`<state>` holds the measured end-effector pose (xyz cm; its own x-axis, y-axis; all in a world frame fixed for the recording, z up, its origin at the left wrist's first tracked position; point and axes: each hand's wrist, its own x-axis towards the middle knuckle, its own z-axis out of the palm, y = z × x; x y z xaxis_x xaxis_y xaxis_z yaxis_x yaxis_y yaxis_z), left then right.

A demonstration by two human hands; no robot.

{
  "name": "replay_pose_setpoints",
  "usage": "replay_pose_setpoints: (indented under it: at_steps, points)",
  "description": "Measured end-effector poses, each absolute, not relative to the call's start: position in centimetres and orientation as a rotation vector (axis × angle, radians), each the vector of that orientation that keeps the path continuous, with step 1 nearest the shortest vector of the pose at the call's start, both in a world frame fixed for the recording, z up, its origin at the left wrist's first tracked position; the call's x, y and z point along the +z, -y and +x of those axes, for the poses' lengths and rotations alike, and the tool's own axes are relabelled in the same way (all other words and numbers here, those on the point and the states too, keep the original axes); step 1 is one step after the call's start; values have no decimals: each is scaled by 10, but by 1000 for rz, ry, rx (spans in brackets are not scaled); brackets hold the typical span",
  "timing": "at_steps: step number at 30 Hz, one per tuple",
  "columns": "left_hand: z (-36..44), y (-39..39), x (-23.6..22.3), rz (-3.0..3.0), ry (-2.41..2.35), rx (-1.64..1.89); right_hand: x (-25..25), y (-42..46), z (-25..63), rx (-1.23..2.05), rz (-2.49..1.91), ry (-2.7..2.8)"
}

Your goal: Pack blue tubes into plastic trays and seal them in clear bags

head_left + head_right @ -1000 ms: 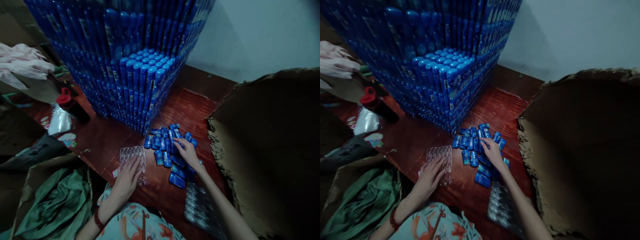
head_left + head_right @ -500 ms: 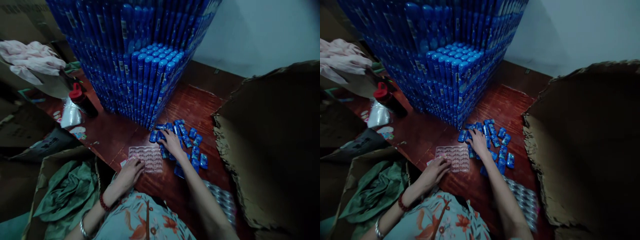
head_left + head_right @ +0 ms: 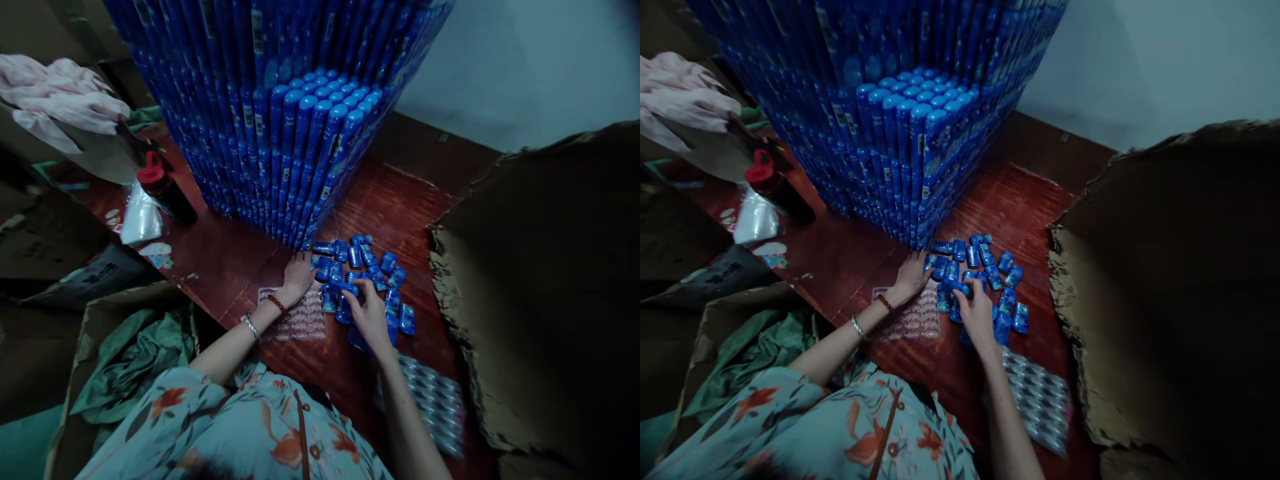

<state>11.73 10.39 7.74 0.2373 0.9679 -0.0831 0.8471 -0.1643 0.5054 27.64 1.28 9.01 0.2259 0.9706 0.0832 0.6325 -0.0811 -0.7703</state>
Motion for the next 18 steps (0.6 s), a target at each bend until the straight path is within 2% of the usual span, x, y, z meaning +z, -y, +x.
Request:
replay_pose_setpoints:
  at_steps: [4,10,14,18]
  points:
    - [114,-100,75,2016,-1603,394,90,-3,271,736,-1763,1380]
    - [40,-76,78,1856,-1534,666,85,-12,253,741,-1669,1453]
    - [-1,-45,79,1620,-1521,761,85,-21,235,703,-1542,1682]
    - [-7,-22,73,1535,-1466,759,86,-27,224,601,-1414,2083]
